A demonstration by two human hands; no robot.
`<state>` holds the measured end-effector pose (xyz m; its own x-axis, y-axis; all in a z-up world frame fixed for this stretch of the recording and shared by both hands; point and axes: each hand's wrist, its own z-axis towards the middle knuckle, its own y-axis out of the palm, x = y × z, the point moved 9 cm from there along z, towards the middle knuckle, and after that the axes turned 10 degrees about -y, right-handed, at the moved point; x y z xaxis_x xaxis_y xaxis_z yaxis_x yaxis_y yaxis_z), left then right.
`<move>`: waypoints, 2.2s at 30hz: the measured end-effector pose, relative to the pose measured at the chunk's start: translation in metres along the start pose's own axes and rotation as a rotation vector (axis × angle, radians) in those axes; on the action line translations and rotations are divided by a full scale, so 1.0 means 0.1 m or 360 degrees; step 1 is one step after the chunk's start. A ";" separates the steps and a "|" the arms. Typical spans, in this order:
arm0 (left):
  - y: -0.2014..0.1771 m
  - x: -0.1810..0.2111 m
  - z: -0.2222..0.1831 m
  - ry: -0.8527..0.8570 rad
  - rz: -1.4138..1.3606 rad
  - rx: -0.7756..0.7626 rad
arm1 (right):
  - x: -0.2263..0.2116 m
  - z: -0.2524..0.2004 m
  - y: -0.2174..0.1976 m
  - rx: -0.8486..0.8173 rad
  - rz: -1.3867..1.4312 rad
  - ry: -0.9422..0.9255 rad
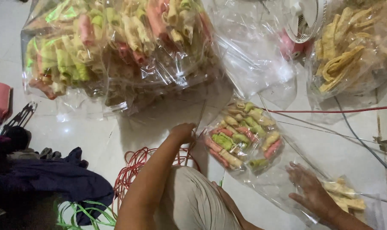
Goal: The person is manually packing individual crackers into small plastic bags while sitting on the floor.
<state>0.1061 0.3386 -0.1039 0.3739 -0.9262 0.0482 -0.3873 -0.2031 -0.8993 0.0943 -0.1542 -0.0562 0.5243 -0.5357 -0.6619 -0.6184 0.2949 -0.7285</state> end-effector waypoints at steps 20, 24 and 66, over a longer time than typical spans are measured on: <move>0.46 -0.53 0.02 -0.0130 -0.1208 -0.0471 | -0.26 0.81 0.66 -0.0049 -0.0621 -0.0598; 0.59 -0.68 0.03 -0.0062 -0.1156 -0.0576 | -0.06 0.72 0.79 0.0011 -0.0829 -0.0551; -0.15 2.58 -0.43 0.0819 -0.0045 0.0601 | 0.31 0.91 0.57 0.0511 0.2174 0.1193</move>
<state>0.1724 0.0894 -0.0593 -0.1096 -0.9752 0.1922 -0.0244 -0.1907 -0.9814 0.1289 -0.0821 -0.1342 -0.7517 0.0374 -0.6585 -0.1671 0.9550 0.2449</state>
